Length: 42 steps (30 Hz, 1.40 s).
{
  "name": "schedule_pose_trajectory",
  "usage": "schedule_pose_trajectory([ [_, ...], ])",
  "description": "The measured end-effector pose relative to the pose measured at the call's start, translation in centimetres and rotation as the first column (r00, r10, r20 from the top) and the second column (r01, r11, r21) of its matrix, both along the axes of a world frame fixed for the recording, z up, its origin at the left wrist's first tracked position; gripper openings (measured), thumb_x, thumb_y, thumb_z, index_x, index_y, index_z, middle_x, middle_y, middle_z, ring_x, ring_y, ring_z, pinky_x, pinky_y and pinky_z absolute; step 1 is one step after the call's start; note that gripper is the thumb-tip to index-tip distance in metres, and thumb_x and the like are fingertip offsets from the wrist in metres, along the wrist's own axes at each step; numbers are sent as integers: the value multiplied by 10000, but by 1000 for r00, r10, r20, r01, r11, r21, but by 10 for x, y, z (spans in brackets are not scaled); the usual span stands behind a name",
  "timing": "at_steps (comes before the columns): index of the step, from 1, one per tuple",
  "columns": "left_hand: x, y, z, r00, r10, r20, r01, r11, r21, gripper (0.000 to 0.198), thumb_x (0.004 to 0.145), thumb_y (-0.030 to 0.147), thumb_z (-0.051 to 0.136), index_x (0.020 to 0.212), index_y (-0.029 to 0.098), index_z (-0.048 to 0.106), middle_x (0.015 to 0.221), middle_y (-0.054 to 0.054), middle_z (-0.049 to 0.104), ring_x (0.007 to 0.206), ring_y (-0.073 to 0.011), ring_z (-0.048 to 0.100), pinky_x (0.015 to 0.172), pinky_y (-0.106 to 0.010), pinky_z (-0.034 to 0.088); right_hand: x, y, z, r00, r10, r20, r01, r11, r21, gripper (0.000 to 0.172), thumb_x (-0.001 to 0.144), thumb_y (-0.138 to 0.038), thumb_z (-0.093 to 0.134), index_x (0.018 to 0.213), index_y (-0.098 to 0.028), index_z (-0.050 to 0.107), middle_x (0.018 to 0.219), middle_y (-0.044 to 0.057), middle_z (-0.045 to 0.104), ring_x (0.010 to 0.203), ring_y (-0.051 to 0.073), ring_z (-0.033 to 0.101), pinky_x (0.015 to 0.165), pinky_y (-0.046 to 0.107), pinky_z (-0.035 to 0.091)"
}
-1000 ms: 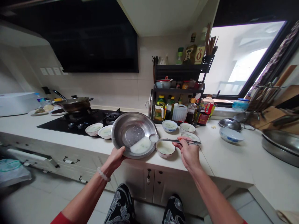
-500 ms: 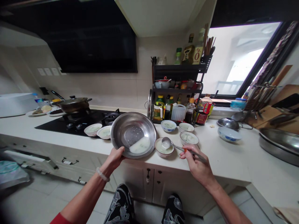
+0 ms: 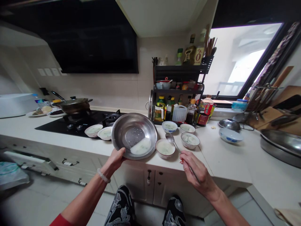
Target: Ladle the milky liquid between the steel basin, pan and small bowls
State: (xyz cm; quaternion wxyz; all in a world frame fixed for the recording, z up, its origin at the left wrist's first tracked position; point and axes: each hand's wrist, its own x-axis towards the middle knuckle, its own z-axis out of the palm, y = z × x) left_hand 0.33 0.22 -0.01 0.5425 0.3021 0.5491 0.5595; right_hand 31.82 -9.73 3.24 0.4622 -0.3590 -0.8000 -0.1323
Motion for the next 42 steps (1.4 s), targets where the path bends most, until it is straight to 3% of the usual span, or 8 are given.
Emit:
schedule_pose_trajectory([
  [4, -1, 1, -1, 1000, -1, -6, 1, 1000, -10, 364, 526, 121, 514, 888, 154, 538, 596, 28, 528, 459, -109, 476, 460, -261, 442, -5, 3, -6, 956, -135, -261, 97, 983, -155, 144, 855, -159, 502, 938, -190, 617, 836, 69, 690, 713, 169, 689, 655, 262, 565],
  [7, 0, 0, -1, 1000, 7, -7, -7, 1000, -11, 380, 532, 115, 501, 909, 152, 531, 601, 18, 540, 464, -121, 490, 451, -267, 448, -6, 11, -8, 766, -360, -533, 181, 916, -358, 122, 850, -272, 525, 858, -184, 609, 661, 44, 682, 634, 191, 692, 628, 289, 567],
  [11, 0, -1, 0, 1000, 6, 1, -6, 1000, 8, 387, 534, 97, 493, 915, 153, 528, 604, 18, 554, 451, -117, 487, 443, -264, 453, -15, 25, -6, 515, -416, -750, 13, 878, -478, 169, 801, -343, 579, 850, -181, 586, 635, 40, 683, 628, 217, 698, 626, 325, 563],
  [21, 1, -1, 0, 1000, -4, 24, 3, 1000, 19, 430, 549, 75, 484, 971, 135, 539, 637, -3, 587, 472, -126, 518, 466, -276, 478, -85, 65, -15, 837, -172, -520, -104, 882, -459, 126, 845, -287, 474, 847, -224, 584, 698, 30, 664, 671, 200, 675, 673, 327, 542],
  [25, -1, 2, -7, 1000, -23, 10, 23, 999, 30, 443, 560, 81, 481, 995, 138, 546, 662, -8, 590, 463, -115, 498, 449, -270, 472, -99, 76, -24, 880, -83, -469, -151, 886, -439, 133, 833, -265, 461, 816, -212, 582, 772, 46, 657, 627, 177, 658, 640, 309, 531],
  [32, -2, 3, -8, 1000, -16, 11, 15, 1000, 17, 440, 559, 81, 489, 990, 145, 553, 655, -4, 584, 488, -122, 516, 467, -267, 484, -90, 89, -28, 658, -365, -658, -154, 791, -593, 143, 794, -326, 516, 820, -202, 581, 589, 23, 669, 641, 223, 689, 644, 332, 538],
  [37, -2, 3, -9, 1000, -5, 14, 5, 1000, 10, 408, 556, 77, 487, 954, 145, 550, 636, 1, 581, 498, -128, 535, 485, -267, 490, -83, 90, -22, 419, -386, -822, -290, 801, -524, 173, 699, -330, 629, 759, -175, 582, 607, 15, 656, 568, 206, 686, 537, 278, 533],
  [42, 0, 1, -4, 1000, 3, 16, -3, 1000, -2, 420, 557, 72, 484, 965, 147, 553, 632, 2, 591, 484, -132, 537, 472, -264, 480, -83, 86, -17, 351, -376, -857, -326, 809, -489, 192, 653, -323, 666, 732, -166, 588, 609, 11, 644, 535, 199, 678, 448, 241, 509],
])
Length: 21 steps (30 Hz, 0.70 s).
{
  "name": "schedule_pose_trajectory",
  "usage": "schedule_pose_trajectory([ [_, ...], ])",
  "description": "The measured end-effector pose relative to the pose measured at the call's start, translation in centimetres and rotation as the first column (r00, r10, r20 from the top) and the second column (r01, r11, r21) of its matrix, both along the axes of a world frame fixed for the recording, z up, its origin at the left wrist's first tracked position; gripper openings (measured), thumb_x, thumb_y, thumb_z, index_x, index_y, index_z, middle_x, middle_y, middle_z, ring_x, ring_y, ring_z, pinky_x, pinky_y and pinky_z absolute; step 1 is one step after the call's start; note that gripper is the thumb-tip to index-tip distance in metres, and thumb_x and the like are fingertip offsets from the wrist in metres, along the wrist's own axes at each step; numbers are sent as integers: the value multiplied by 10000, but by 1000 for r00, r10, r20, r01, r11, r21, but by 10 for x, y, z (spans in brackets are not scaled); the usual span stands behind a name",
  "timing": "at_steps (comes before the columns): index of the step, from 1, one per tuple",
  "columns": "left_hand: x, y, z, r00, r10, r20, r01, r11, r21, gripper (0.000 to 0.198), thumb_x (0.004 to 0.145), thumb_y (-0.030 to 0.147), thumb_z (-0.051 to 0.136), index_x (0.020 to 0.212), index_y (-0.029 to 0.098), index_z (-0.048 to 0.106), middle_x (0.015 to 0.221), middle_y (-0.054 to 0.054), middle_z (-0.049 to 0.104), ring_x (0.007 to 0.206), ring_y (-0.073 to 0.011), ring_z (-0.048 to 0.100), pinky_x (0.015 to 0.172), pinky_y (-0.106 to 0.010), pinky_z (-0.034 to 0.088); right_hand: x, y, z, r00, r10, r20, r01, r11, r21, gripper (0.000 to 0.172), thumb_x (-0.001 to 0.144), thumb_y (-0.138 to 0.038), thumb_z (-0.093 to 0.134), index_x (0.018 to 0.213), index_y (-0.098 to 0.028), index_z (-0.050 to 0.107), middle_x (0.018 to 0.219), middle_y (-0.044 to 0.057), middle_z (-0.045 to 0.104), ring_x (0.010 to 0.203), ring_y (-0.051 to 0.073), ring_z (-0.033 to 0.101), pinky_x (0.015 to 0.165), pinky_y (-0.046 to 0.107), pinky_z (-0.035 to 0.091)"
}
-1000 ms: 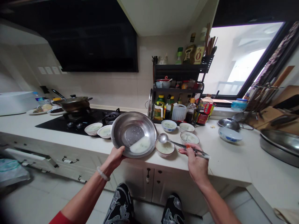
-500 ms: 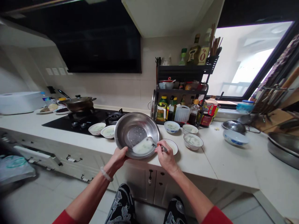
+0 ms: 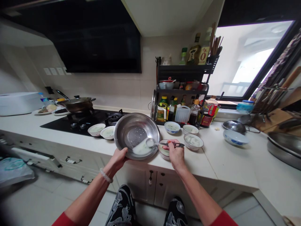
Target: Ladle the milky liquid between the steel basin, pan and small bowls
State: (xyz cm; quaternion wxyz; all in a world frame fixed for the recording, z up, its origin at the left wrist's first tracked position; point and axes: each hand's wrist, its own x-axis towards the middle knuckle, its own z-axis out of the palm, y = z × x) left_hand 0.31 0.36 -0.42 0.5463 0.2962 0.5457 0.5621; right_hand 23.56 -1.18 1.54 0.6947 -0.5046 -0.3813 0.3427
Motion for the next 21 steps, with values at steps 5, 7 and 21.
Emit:
schedule_pose_trajectory([
  [5, 1, -3, 5, 1000, 7, 6, -7, 1000, -10, 449, 548, 53, 480, 982, 143, 550, 630, 3, 594, 469, -121, 528, 464, -246, 467, 1, -1, -2, 1000, 3, -20, -3, 1000, 5, 198, 646, -315, 671, 735, -159, 589, 639, 10, 642, 529, 183, 673, 456, 230, 509],
  [7, 1, -3, 6, 1000, 3, 10, -3, 1000, -11, 445, 552, 51, 479, 983, 138, 550, 641, -5, 600, 477, -120, 533, 470, -244, 469, 1, 0, -2, 1000, 8, -23, -8, 1000, 7, 193, 648, -309, 668, 738, -158, 589, 647, 10, 642, 533, 179, 673, 465, 229, 511],
  [21, 1, -2, 4, 1000, 0, 7, 0, 1000, 0, 381, 550, 84, 515, 923, 152, 548, 618, 9, 569, 476, -127, 526, 469, -272, 477, 16, -6, 6, 993, -3, -115, 10, 998, 64, 191, 612, -271, 698, 715, -148, 593, 685, -6, 613, 493, 129, 635, 531, 258, 566],
])
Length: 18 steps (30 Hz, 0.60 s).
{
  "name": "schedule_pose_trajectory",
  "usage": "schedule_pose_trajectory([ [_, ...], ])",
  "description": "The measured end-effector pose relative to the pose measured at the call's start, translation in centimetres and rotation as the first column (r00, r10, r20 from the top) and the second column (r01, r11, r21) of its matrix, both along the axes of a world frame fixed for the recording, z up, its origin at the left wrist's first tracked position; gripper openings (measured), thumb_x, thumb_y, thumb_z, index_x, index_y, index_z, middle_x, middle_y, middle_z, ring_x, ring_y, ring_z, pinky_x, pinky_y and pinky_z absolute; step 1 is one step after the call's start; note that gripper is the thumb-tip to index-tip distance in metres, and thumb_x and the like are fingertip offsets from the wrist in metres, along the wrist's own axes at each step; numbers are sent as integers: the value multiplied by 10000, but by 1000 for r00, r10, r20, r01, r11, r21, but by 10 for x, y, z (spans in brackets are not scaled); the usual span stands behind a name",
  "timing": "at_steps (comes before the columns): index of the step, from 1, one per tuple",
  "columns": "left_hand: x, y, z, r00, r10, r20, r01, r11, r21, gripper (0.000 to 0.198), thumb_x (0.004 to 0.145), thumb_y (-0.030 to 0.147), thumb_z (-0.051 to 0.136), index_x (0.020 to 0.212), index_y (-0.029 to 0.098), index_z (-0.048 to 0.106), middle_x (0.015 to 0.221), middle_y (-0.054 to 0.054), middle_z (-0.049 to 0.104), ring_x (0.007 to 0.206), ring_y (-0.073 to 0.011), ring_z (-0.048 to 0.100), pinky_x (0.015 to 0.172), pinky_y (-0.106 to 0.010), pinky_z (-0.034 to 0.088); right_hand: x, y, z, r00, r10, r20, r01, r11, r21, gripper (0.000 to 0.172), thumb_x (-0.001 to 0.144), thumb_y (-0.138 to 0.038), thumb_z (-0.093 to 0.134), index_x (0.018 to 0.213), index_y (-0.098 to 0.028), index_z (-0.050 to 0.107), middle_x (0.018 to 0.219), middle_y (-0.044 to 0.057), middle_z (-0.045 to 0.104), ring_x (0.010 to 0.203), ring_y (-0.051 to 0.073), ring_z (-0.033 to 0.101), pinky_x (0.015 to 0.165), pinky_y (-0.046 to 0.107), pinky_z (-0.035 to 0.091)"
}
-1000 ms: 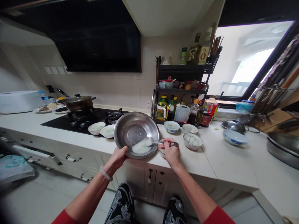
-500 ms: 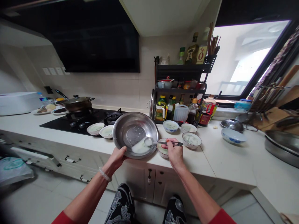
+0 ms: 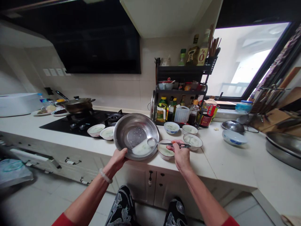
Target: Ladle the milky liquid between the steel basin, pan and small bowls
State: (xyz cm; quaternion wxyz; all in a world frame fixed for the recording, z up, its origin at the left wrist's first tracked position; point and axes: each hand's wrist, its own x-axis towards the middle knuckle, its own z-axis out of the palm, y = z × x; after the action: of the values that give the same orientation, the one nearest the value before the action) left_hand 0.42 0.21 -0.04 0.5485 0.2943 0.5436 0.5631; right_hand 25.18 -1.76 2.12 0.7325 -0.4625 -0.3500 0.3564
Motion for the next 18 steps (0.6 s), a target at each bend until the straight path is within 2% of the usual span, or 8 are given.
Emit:
schedule_pose_trajectory([
  [5, 0, 0, 0, 1000, 5, 0, -5, 1000, 6, 424, 536, 77, 508, 952, 152, 543, 630, 7, 577, 478, -126, 524, 478, -277, 478, 13, -7, 11, 999, -30, -41, 30, 1000, -1, 161, 597, -219, 701, 698, -150, 597, 723, -5, 616, 488, 114, 625, 513, 246, 564],
  [11, 1, -2, 5, 1000, 4, 14, -4, 1000, 5, 445, 530, 84, 513, 969, 149, 538, 611, 18, 565, 456, -113, 496, 467, -263, 462, 30, -18, 20, 997, -78, -28, 79, 996, 43, 150, 588, -211, 721, 669, -152, 609, 761, 1, 617, 523, 118, 631, 569, 279, 583],
  [18, 1, -2, 4, 1000, 1, 4, -1, 1000, 10, 421, 527, 89, 504, 942, 149, 540, 609, 16, 570, 462, -116, 503, 459, -257, 458, 47, -32, 16, 986, -126, 113, 128, 992, -8, 208, 627, -281, 711, 749, -145, 611, 675, 22, 645, 537, 169, 657, 530, 283, 558],
])
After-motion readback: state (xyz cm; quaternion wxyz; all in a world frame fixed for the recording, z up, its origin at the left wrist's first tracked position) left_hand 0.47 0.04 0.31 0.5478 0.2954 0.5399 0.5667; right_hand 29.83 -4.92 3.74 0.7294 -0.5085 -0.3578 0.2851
